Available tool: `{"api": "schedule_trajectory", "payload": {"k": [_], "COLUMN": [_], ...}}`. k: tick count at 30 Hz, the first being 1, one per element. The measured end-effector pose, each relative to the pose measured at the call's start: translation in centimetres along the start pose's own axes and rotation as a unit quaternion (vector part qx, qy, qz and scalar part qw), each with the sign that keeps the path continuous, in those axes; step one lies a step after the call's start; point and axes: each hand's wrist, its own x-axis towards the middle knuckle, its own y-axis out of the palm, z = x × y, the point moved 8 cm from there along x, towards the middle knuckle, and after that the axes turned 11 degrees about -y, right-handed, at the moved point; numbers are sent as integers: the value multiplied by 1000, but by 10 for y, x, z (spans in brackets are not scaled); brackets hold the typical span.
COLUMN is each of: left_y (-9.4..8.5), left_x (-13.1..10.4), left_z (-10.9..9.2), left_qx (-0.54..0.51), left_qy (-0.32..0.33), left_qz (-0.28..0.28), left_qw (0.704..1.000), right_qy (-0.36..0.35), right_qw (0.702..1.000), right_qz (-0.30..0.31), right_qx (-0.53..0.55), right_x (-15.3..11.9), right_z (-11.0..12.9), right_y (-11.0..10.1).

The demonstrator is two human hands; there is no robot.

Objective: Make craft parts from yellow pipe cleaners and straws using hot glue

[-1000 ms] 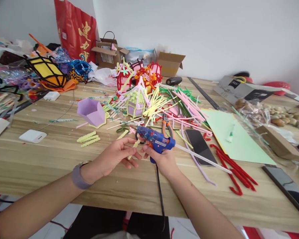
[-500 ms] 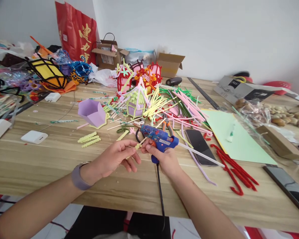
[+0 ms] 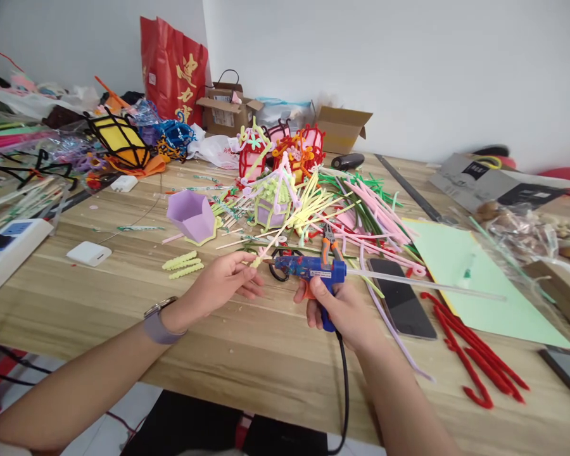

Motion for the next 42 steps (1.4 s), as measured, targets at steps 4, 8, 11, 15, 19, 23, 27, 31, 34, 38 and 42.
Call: {"api": "schedule_trajectory", "payload": {"k": [4,8,11,15,19,23,27,31,34,38,42], "left_y": [0,1,2,3,3,3,3,4,4,4,4], "left_x": [0,0,1,1,0,-1,-2,-2,-1,-1,-1], "left_z": [0,1,2,3,2,1,1,1,2,1,2], "left_qx": [-5,2,-4,-6,-2,3,-7,-7,-3,-1,9], "left_qy": [6,8,13,14,8,5,7,7,8,6,1], "left_qz": [5,8,17,23,21,16,17,17,14,12,8], "left_qw": [1000,1000,1000,1000,1000,1000,1000,1000,1000,1000,1000], "right_qy": [1,7,6,-1,-1,-3,-4,-11,-16,-24,-23], "right_qw": [1000,999,999,999,999,999,998,997,997,996,996], "right_qz": [-7,-10,-11,-13,-7,-5,-2,-1,-6,-11,-11], "right_qx": [-30,-38,-44,-49,-49,-51,-65,-77,-80,-84,-82], "right_x": [0,0,1,1,2,2,1,1,1,2,2], "right_z": [-1,3,6,9,6,4,6,8,8,7,7], "right_y": [0,2,3,3,4,4,4,5,4,2,3]}}
